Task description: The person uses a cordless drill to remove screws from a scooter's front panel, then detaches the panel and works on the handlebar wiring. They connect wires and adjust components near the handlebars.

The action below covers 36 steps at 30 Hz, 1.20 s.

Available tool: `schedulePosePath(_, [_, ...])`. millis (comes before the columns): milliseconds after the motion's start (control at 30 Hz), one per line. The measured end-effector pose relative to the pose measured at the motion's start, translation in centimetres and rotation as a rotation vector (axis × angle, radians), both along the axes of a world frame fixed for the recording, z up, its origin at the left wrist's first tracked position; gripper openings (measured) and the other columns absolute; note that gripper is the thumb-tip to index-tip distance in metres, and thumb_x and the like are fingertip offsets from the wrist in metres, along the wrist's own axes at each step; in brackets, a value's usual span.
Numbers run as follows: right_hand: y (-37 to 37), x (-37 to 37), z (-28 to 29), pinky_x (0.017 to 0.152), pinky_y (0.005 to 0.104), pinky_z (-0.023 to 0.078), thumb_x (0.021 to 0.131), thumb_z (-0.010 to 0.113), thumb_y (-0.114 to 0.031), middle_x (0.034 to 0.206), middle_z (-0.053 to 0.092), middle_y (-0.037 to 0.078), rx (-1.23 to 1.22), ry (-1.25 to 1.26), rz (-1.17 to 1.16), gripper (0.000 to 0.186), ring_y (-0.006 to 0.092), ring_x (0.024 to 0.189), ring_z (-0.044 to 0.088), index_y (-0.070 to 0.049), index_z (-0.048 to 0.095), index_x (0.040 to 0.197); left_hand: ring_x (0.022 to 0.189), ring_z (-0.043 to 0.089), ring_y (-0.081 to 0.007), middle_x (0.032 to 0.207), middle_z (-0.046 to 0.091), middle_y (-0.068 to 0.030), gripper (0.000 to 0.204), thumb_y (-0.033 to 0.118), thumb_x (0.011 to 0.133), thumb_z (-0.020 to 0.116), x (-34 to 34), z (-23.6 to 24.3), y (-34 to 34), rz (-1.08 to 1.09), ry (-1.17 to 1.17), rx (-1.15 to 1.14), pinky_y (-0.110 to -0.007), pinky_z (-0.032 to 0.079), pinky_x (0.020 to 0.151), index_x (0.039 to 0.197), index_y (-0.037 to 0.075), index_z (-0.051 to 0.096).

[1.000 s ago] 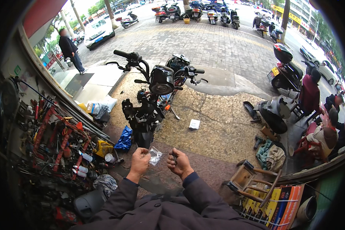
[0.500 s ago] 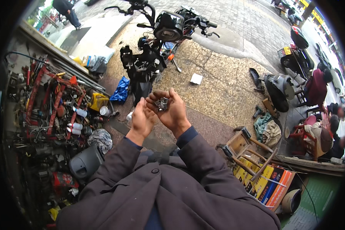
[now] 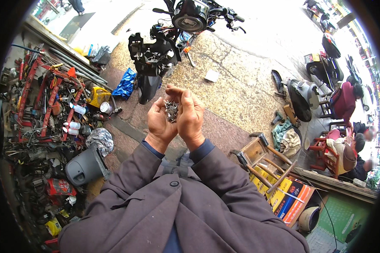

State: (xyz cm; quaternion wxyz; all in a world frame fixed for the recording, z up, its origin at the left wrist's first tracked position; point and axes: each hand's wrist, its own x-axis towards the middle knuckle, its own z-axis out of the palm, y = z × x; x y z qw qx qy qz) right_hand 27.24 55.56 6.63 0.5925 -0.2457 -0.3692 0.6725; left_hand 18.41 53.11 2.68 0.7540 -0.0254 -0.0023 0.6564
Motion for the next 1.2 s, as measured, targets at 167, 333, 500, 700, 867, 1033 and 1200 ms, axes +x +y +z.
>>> schedulePosePath(167, [1.1, 2.7, 0.2, 0.097, 0.0333, 0.049, 0.106, 0.045, -0.018, 0.111, 0.069, 0.019, 0.01, -0.056, -0.077, 0.033, 0.0208, 0.103, 0.066, 0.009, 0.064, 0.11, 0.128, 0.055, -0.0358, 0.133, 0.06, -0.0217, 0.053, 0.032, 0.105, 0.025, -0.5, -0.9, -0.3, 0.025, -0.025, -0.136, -0.048, 0.041, 0.113, 0.125, -0.003, 0.06])
schedulePosePath(333, [1.6, 5.2, -0.9, 0.089, 0.0359, 0.054, 0.097, 0.055, -0.011, 0.099, 0.071, 0.013, 0.0, -0.52, -0.061, 0.021, 0.0204, 0.091, 0.067, 0.003, 0.07, 0.103, 0.129, 0.053, -0.038, 0.133, 0.059, -0.0229, 0.047, 0.026, 0.104, 0.03, -1.6, -1.6, -0.8, -0.006, 0.029, -0.166, -0.05, 0.041, 0.114, 0.123, -0.004, 0.06])
schedulePosePath(500, [0.4, 7.0, -4.3, 0.076, 0.029, 0.054, 0.097, 0.059, -0.011, 0.09, 0.07, 0.008, -0.154, -0.65, 0.073, 0.017, 0.0143, 0.081, 0.065, 0.004, 0.068, 0.099, 0.126, 0.056, -0.0364, 0.128, 0.062, -0.0224, 0.042, 0.022, 0.103, 0.035, -4.1, -2.8, -1.6, 0.031, 0.057, -0.243, -0.048, 0.048, 0.108, 0.118, -0.007, 0.061])
schedulePosePath(700, [-1.1, 7.3, -10.2, 0.047, 0.0265, 0.044, 0.095, 0.062, -0.015, 0.061, 0.058, 0.004, -0.265, -0.826, 0.302, 0.022, 0.0113, 0.049, 0.056, 0.004, 0.063, 0.083, 0.072, 0.062, -0.0193, 0.091, 0.064, -0.0116, 0.029, 0.027, 0.103, 0.044, -6.5, -3.9, -3.3, -0.075, 0.217, -0.543, -0.029, 0.053, 0.055, 0.096, 0.003, 0.061])
schedulePosePath(867, [-3.6, 7.9, -17.8, 0.065, 0.0383, 0.052, 0.088, 0.067, -0.024, 0.068, 0.064, 0.018, -0.215, -1.221, 0.383, 0.029, 0.02, 0.069, 0.067, 0.004, 0.067, 0.081, 0.049, 0.037, -0.007, 0.066, 0.039, 0.0032, 0.033, 0.035, 0.106, 0.045, -9.3, -3.4, -6.7, -0.133, 0.35, -0.643, -0.021, 0.027, 0.04, 0.08, 0.015, 0.049])
schedulePosePath(1033, [-5.8, 9.6, -21.8, 0.04, 0.0293, 0.04, 0.089, 0.062, -0.021, 0.06, 0.059, 0.006, -0.466, -1.392, 0.464, 0.024, 0.0118, 0.045, 0.051, 0.002, 0.068, 0.083, 0.045, 0.034, -0.0066, 0.061, 0.037, 0.0041, 0.04, 0.04, 0.105, 0.045, -13.1, -4.2, -9.1, -0.147, 0.373, -0.576, -0.021, 0.026, 0.039, 0.072, 0.017, 0.045])
schedulePosePath(1200, [-8.4, 10.3, -21.1, 0.044, 0.0332, 0.044, 0.088, 0.061, -0.016, 0.061, 0.059, 0.008, -0.572, -1.547, 0.413, 0.022, 0.0171, 0.049, 0.055, 0.003, 0.064, 0.075, 0.05, 0.039, -0.0104, 0.062, 0.039, 0.0016, 0.031, 0.024, 0.102, 0.05, -17.5, -5.6, -9.2, -0.171, 0.131, -0.337, -0.023, 0.028, 0.043, 0.072, 0.019, 0.044])
